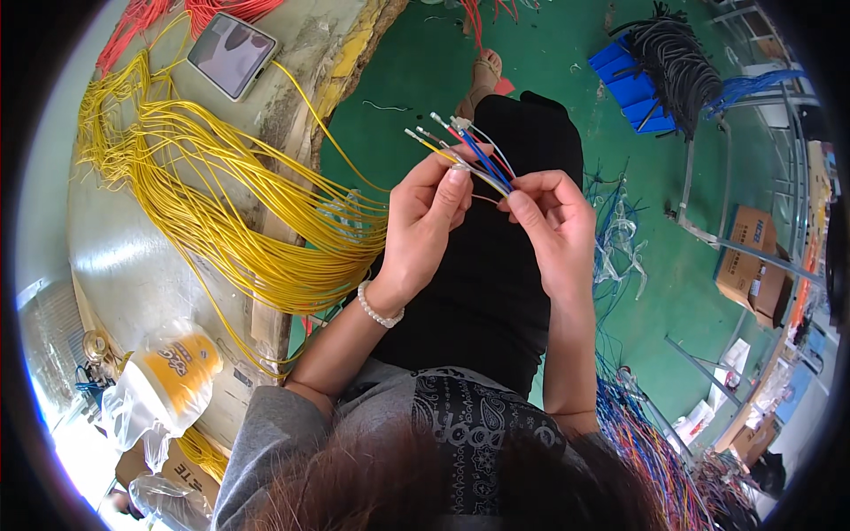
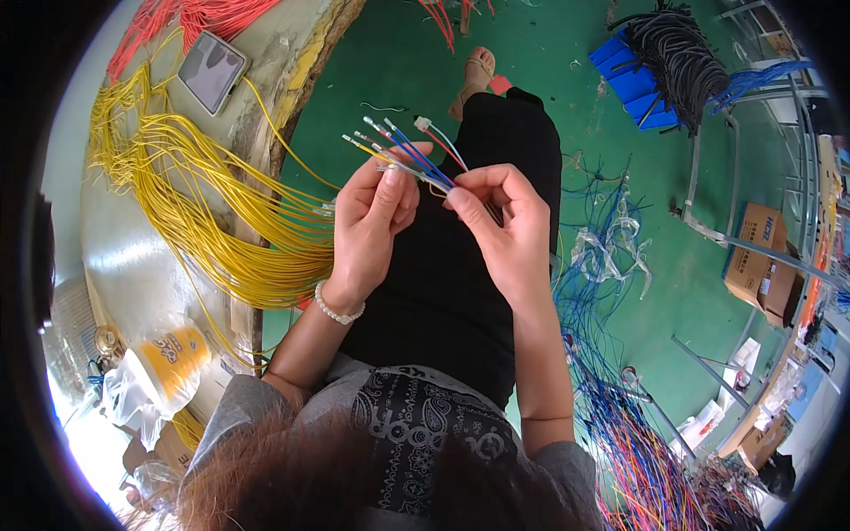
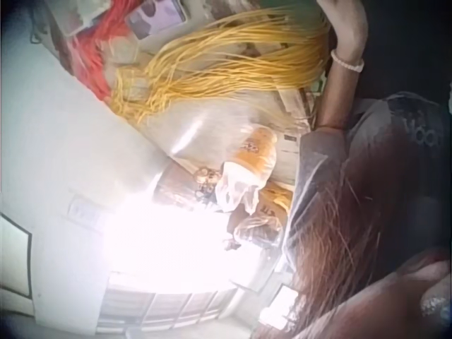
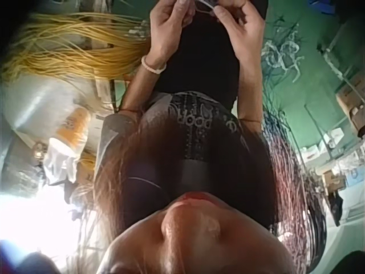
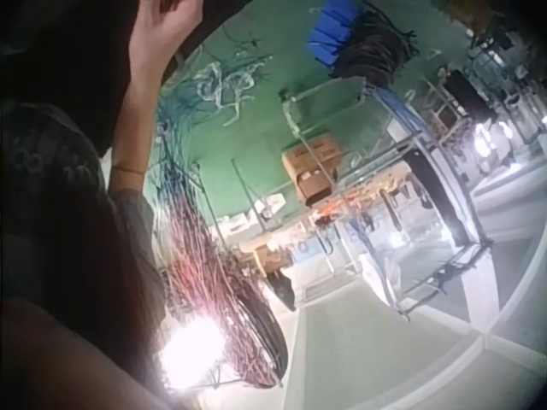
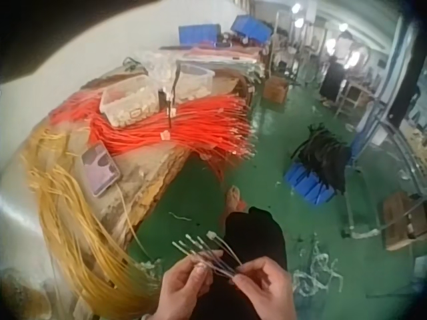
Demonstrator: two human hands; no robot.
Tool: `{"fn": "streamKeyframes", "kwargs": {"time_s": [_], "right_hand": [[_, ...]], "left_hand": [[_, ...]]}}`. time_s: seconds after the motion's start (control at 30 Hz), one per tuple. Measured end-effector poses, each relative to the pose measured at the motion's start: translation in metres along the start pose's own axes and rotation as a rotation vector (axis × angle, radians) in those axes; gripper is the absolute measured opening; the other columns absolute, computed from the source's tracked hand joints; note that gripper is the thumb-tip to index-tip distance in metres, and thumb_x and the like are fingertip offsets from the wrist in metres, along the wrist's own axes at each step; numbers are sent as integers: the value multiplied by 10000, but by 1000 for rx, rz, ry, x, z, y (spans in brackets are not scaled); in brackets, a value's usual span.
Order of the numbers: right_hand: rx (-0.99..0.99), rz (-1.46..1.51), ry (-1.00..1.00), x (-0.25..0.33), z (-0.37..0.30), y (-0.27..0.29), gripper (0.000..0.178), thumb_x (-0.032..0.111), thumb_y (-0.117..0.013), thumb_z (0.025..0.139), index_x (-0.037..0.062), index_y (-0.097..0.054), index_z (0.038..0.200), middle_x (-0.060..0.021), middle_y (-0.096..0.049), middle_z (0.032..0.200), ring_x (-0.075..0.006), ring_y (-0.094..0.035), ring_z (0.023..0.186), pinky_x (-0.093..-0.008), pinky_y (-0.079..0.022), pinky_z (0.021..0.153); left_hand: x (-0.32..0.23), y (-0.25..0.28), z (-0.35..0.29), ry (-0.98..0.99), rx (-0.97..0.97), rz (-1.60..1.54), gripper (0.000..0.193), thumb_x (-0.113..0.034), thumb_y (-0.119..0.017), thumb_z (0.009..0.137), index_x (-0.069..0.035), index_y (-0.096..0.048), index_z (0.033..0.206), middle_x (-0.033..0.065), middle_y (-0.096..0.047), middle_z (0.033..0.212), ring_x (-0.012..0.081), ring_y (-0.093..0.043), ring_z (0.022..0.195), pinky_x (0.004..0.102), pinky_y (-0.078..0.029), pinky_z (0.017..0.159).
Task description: Assembling wire harnesses by inserting colored wires into connectors and organizing them.
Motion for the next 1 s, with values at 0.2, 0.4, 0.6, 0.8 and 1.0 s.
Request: {"fn": "streamKeyframes", "kwargs": {"time_s": [0.2,0.4,0.6,0.8,1.0], "right_hand": [[-1,-22,18,2,0,-2,184,6,-700,815,-15,-595,965,-34,-617,880,-78,-574,785,-200,-458,711],[8,-13,19,5,-3,-3,187,21,-706,813,-9,-593,960,-24,-607,871,-68,-561,778,-189,-448,697],[-18,1,-7,4,-6,-3,140,77,-663,861,0,-589,951,-17,-603,831,-65,-569,745,-193,-447,658],[-78,-25,-4,6,-7,-5,164,157,-612,913,-2,-590,947,-33,-621,820,-73,-584,702,-194,-433,624],[-82,-54,-13,8,-8,-8,171,174,-592,928,4,-596,946,-38,-645,779,-58,-574,682,-183,-403,593]], "left_hand": [[-4,-1,-1,-18,-38,13,326,-181,-441,1007,46,-536,1221,-60,-350,664,27,-294,568,176,-234,477],[-4,-2,-5,-29,-61,44,320,-182,-452,1004,45,-545,1209,-67,-342,631,23,-292,544,178,-228,466],[-5,-4,-7,-39,-126,27,267,-173,-501,987,20,-616,1132,-82,-406,658,-1,-317,564,170,-233,475],[-8,-5,-8,17,-144,64,256,-174,-500,986,11,-635,1100,-91,-404,647,-7,-321,562,169,-232,471],[-7,-5,-6,7,-169,13,197,-141,-581,941,1,-650,1060,-76,-519,714,-16,-335,582,164,-254,494]]}}
Point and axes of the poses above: each hand's wrist, its own z-axis towards the middle knuckle, its own y-axis out of the back of the hand, x = y × z, the point moved 2 cm from there along z, towards the middle knuckle
